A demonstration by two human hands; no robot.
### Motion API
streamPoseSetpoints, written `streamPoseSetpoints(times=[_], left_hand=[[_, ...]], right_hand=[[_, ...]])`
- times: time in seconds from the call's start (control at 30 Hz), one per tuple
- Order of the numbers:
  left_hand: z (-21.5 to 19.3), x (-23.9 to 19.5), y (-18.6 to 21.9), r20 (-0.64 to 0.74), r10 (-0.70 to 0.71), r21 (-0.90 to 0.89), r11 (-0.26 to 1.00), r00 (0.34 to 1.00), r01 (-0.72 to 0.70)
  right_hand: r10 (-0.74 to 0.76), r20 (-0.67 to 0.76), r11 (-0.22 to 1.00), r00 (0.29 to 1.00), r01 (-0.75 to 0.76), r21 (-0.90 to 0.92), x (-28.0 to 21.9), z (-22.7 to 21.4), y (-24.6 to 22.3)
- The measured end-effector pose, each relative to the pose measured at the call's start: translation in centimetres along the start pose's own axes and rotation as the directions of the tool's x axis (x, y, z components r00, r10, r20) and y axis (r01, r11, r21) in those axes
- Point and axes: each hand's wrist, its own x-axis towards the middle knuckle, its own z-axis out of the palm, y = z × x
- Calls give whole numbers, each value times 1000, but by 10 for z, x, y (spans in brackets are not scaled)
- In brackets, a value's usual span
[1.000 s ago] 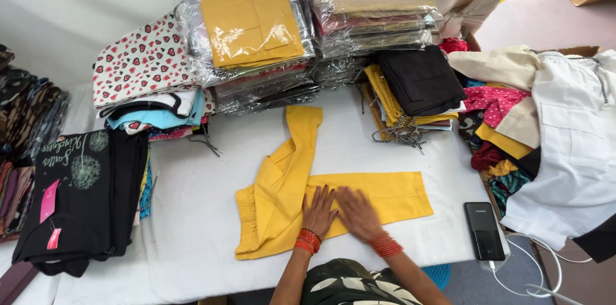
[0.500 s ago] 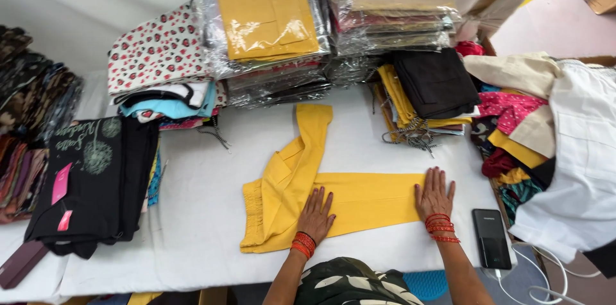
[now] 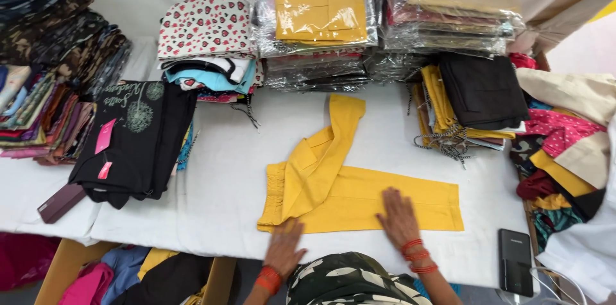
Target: The person folds a pair of yellow pants on a white table, smoothing the fabric and aligning the edges before stacking them. They then unfold and fold a pair of white pants using the same method, ensuring the garment is neatly arranged on the table.
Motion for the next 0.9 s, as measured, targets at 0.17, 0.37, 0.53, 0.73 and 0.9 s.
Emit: streamPoseSetpoints(times=[0.17, 0.37, 0.53, 0.73, 0.9], left_hand=[[-42, -43, -14, -18, -248, 79, 965, 969, 248], [-51, -4, 4, 280, -566, -118, 781, 775, 613], [-29, 6, 8, 71, -627, -231, 746, 776, 624], [0, 4, 8, 12, -614, -62, 787, 789, 614], [14, 4, 3, 57, -590, -80, 802, 805, 593]], right_hand=[[324, -103, 944, 940, -329, -36, -19, 2, 85], [588, -28, 808, 808, -589, -15, 48, -3, 86], [429, -116, 802, 896, -318, 506, 159, 77, 67], [543, 419, 147, 728, -573, 806, 285, 88, 8], [668, 464, -17, 582, -611, 792, 304, 110, -7]])
